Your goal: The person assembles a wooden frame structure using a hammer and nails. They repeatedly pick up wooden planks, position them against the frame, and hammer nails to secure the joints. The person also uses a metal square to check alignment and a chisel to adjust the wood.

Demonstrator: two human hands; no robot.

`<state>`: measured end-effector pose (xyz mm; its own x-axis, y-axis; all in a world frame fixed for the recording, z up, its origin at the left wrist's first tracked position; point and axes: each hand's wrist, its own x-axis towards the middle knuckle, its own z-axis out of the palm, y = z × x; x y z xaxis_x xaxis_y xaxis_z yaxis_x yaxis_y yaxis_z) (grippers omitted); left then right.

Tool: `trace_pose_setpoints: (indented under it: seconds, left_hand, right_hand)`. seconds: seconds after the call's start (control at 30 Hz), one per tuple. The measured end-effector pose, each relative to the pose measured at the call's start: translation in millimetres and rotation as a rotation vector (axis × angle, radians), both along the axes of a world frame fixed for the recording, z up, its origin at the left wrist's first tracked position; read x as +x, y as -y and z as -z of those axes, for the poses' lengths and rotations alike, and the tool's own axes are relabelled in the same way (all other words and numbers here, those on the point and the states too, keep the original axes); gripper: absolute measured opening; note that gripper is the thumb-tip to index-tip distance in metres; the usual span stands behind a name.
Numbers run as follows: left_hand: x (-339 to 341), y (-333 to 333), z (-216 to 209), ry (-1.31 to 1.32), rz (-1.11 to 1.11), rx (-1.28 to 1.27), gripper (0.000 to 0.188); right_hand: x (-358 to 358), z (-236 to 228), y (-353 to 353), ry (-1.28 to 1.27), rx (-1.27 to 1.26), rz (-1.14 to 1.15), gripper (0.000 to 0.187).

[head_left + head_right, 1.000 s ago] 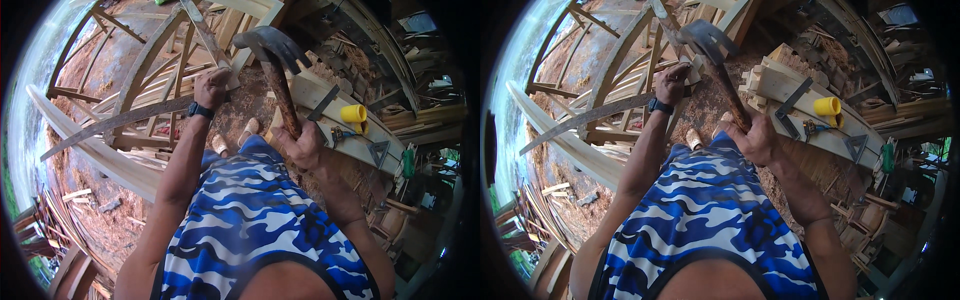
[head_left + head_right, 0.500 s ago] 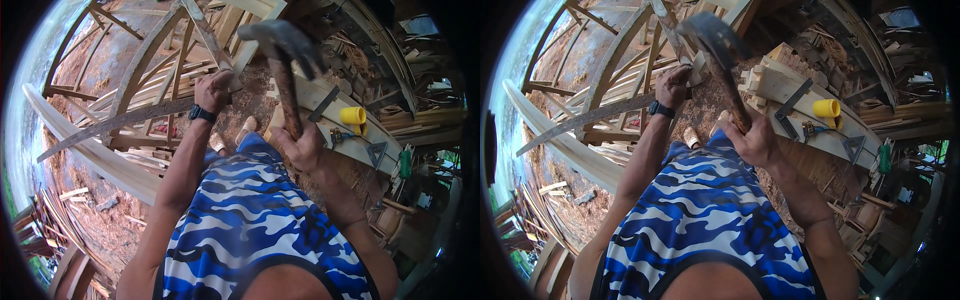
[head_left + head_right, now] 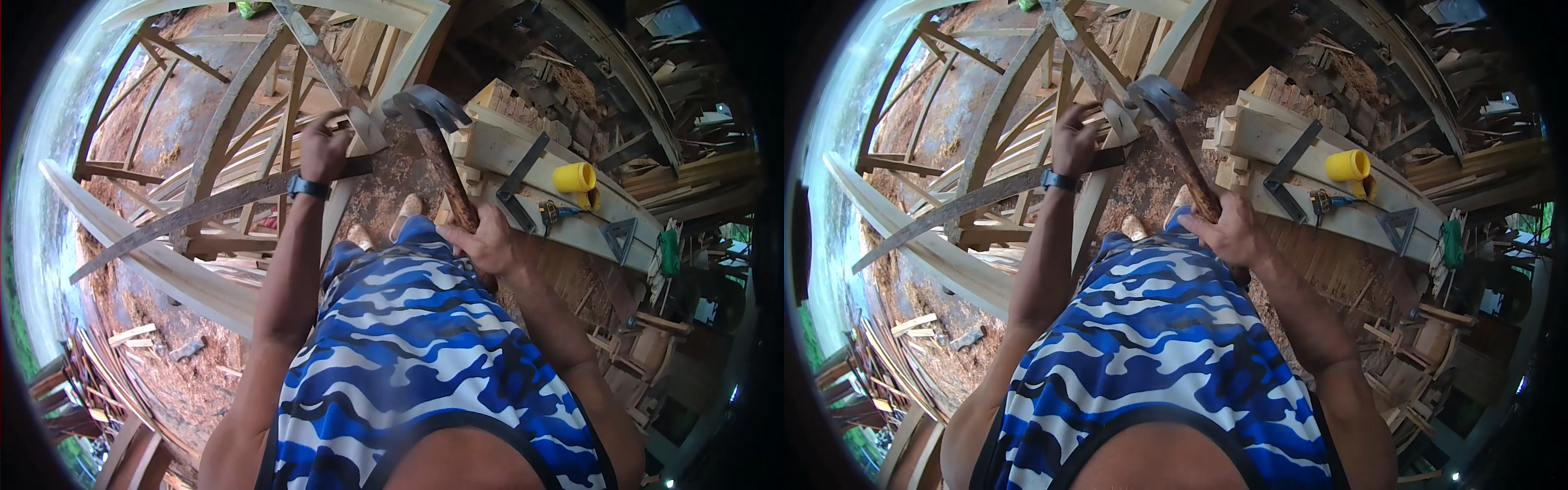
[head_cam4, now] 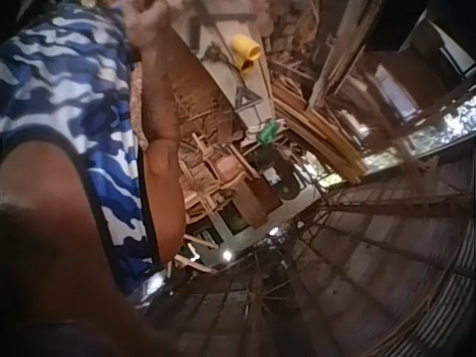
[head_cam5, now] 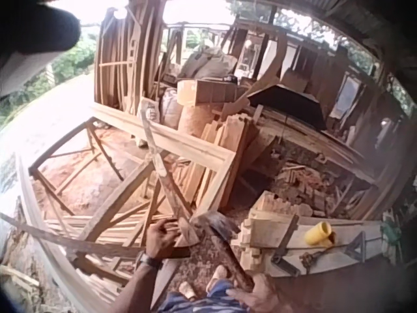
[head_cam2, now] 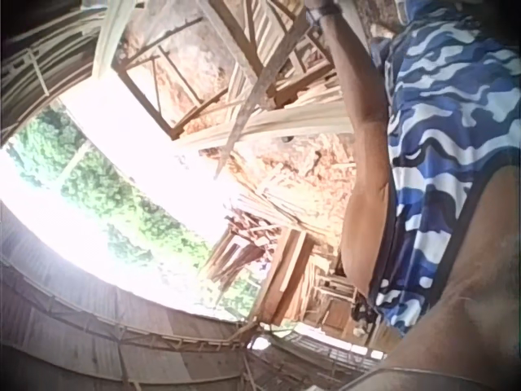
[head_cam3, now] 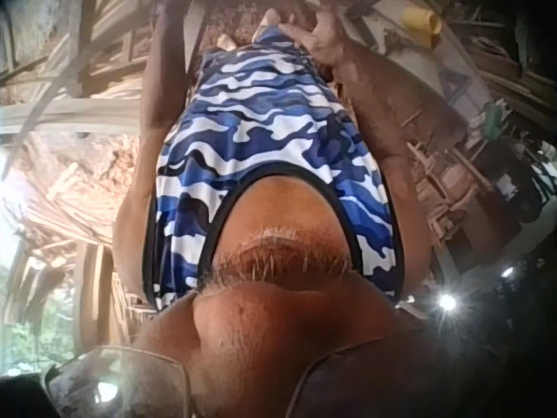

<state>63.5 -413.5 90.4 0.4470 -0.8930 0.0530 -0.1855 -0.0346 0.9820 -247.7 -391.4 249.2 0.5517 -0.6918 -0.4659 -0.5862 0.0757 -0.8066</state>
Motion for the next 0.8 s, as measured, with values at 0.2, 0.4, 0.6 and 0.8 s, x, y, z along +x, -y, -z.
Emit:
trace_pose_setpoints:
  seconds: [0.2,0.4,0.6,0.8]
  left_hand:
    - [29,86,-21,0.253,-0.450,0.493,0.088]
    - [37,115,15,0.295,-0.301,0.462,0.081]
    - [26,111,-6,0.249,-0.255,0.499,0.058]
    - [27,113,17,0.309,-0.354,0.404,0.062]
  right_hand:
    - [10,21,6,-0.017,-0.384,-0.003,0.027]
    - [35,-42,9,0.291,-0.273,0.065,0.030]
    - [44,-47,22,0.511,-0.504,-0.009,0.025]
    - [45,-10,35,-0.201,-0.385,-0.156,0.027]
